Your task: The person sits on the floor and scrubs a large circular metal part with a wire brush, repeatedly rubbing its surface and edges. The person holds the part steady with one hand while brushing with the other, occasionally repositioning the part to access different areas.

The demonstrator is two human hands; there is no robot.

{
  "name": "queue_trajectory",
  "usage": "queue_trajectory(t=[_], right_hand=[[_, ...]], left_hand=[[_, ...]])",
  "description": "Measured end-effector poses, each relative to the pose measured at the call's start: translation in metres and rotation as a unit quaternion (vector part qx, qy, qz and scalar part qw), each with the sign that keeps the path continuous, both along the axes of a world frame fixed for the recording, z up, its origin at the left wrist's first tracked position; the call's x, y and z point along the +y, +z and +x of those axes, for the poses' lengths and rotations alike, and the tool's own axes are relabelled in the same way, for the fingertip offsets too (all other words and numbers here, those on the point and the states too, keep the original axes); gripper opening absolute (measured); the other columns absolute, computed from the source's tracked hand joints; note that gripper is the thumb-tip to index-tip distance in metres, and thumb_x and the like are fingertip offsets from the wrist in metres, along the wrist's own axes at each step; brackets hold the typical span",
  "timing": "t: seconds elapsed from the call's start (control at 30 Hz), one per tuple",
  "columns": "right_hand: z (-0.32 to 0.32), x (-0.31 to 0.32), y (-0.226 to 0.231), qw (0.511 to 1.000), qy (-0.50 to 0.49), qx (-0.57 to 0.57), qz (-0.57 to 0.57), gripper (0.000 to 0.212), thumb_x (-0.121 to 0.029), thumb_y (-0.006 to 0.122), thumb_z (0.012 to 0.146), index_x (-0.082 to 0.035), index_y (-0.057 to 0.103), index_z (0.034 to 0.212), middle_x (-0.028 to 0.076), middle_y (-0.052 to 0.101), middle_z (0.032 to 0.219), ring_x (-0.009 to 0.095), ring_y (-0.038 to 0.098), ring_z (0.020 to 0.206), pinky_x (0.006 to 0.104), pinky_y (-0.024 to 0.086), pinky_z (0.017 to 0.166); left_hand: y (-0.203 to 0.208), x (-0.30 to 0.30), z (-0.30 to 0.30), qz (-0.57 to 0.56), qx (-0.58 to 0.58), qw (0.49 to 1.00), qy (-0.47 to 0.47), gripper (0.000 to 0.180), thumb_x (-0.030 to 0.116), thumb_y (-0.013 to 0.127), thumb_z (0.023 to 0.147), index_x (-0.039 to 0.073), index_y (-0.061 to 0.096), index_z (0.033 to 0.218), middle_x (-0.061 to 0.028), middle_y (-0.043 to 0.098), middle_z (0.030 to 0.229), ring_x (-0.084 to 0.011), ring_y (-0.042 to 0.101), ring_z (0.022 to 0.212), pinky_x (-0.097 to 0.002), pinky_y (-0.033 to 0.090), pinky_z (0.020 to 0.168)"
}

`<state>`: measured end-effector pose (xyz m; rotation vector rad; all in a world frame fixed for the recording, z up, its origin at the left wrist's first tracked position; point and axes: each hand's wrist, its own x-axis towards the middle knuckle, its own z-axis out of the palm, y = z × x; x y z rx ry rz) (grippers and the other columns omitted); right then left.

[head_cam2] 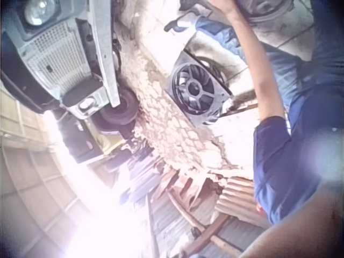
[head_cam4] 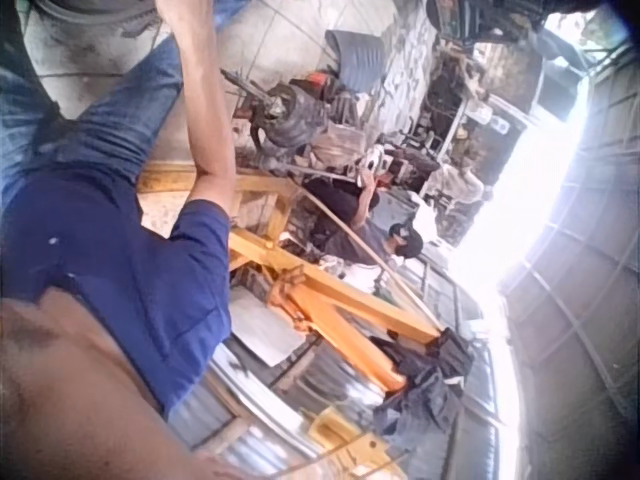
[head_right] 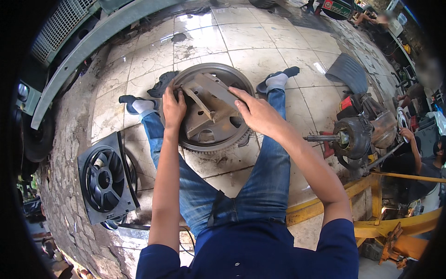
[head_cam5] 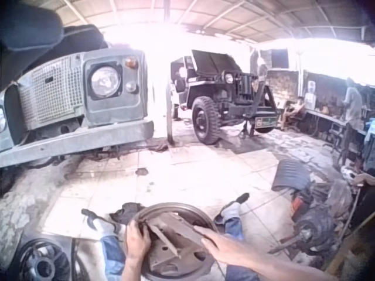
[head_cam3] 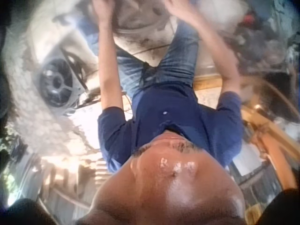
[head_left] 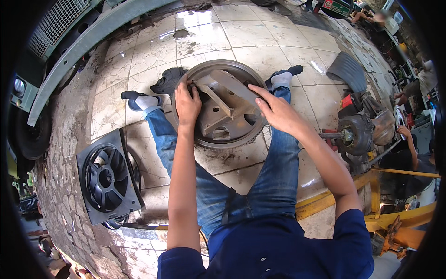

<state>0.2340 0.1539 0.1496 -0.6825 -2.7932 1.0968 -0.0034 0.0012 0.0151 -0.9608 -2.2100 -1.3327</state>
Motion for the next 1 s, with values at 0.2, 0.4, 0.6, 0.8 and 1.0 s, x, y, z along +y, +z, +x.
queue_trajectory(t=[0.2, 0.4, 0.6, 0.8, 1.0], right_hand=[[0.003, -0.002, 0.001, 0.999, -0.017, -0.008, -0.05, 0.046, -0.034, 0.045, 0.108, -0.031, 0.04, 0.154, 0.021, 0.072, 0.109, 0.036, 0.072, 0.096, 0.044, 0.054, 0.086], [0.005, -0.017, -0.002, 0.997, -0.074, 0.001, -0.025, 0.047, -0.035, 0.05, 0.106, -0.03, 0.043, 0.152, 0.026, 0.071, 0.097, 0.042, 0.071, 0.09, 0.0463, 0.054, 0.083], [0.015, -0.046, -0.008, 0.998, -0.005, 0.056, 0.014, 0.047, -0.03, 0.053, 0.105, -0.03, 0.045, 0.151, 0.022, 0.071, 0.095, 0.042, 0.068, 0.077, 0.0453, 0.053, 0.075], [0.007, -0.052, 0.005, 0.997, -0.057, 0.035, 0.029, 0.046, -0.032, 0.052, 0.105, -0.027, 0.046, 0.15, 0.023, 0.07, 0.085, 0.042, 0.067, 0.072, 0.048, 0.053, 0.072], [0.007, -0.045, 0.004, 0.997, -0.051, 0.047, -0.042, 0.045, -0.035, 0.049, 0.106, -0.025, 0.048, 0.15, 0.02, 0.069, 0.073, 0.029, 0.067, 0.057, 0.0451, 0.054, 0.067]], left_hand=[[-0.005, 0.001, -0.004, -0.006, 0.037, 0.999, 0.003, 0.043, 0.004, 0.062, 0.09, -0.002, 0.053, 0.132, -0.0198, 0.064, 0.111, -0.04, 0.059, 0.105, -0.0472, 0.047, 0.094], [-0.008, 0.001, -0.006, -0.006, 0.051, 0.999, 0.001, 0.037, 0.006, 0.061, 0.091, -0.001, 0.056, 0.128, -0.0218, 0.063, 0.112, -0.0411, 0.058, 0.105, -0.0479, 0.047, 0.093], [0.0, 0.0, -0.002, -0.012, 0.055, 0.998, -0.01, 0.034, 0.005, 0.06, 0.091, 0.002, 0.059, 0.125, -0.0199, 0.064, 0.112, -0.0407, 0.058, 0.106, -0.0476, 0.047, 0.095], [-0.001, -0.001, -0.005, -0.017, 0.061, 0.998, -0.016, 0.034, 0.005, 0.06, 0.091, 0.003, 0.06, 0.125, -0.0188, 0.064, 0.113, -0.0398, 0.058, 0.107, -0.0469, 0.046, 0.096], [-0.003, -0.003, -0.006, -0.028, 0.058, 0.998, -0.007, 0.034, 0.006, 0.06, 0.091, 0.004, 0.061, 0.125, -0.0183, 0.065, 0.114, -0.0393, 0.059, 0.108, -0.047, 0.045, 0.097]])
